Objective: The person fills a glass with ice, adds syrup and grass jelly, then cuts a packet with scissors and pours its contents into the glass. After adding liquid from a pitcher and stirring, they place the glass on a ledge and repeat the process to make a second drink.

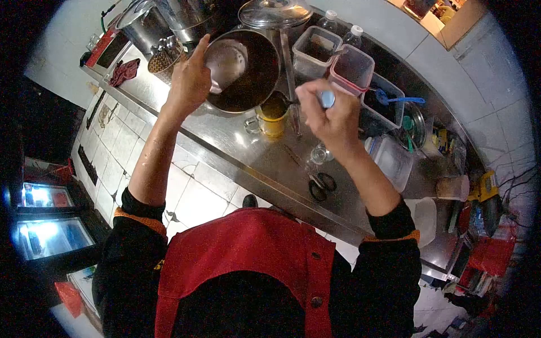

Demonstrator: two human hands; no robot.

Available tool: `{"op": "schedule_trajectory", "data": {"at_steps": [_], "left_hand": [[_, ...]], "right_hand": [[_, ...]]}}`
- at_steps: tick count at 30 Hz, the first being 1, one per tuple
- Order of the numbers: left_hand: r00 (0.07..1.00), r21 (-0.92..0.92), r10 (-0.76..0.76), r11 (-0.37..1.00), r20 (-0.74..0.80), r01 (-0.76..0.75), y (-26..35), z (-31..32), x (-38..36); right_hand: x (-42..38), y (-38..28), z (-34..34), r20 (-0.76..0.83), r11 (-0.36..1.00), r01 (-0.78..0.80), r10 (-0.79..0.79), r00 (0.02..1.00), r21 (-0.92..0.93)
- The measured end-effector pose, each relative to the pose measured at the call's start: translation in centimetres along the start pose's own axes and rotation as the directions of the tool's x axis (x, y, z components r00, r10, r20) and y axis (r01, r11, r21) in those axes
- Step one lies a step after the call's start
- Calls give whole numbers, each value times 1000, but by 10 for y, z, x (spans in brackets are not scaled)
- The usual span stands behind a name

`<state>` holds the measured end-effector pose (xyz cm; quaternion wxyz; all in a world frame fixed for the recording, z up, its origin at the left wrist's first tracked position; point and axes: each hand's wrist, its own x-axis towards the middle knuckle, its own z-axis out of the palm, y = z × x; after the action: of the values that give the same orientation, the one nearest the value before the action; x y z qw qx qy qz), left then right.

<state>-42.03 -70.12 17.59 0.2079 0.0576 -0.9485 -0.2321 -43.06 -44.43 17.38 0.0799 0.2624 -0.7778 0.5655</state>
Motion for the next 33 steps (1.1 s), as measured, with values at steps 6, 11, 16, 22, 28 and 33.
{"op": "schedule_trajectory", "data": {"at_steps": [6,11,16,22,28,33], "left_hand": [[962,-375,-222,888,161,267,-12,-35,-24],[872,-432,-383,761,304,484,-36,-40,-46],[808,-444,-419,682,414,581,-71,-31,-71],[760,-398,-470,656,449,641,-89,-15,-90],[748,-466,-469,588,470,661,-90,-18,-95],[756,-526,-454,543,471,654,-110,-8,-92]], "right_hand": [[-63,15,6,442,734,628,-487,753,-259],[-99,33,10,530,747,588,-377,760,-311],[-106,37,9,517,745,575,-364,775,-338],[-84,-5,17,389,804,557,-455,801,-206],[-74,8,78,568,824,567,-467,678,0],[-65,30,106,589,868,496,-394,705,-12]]}}
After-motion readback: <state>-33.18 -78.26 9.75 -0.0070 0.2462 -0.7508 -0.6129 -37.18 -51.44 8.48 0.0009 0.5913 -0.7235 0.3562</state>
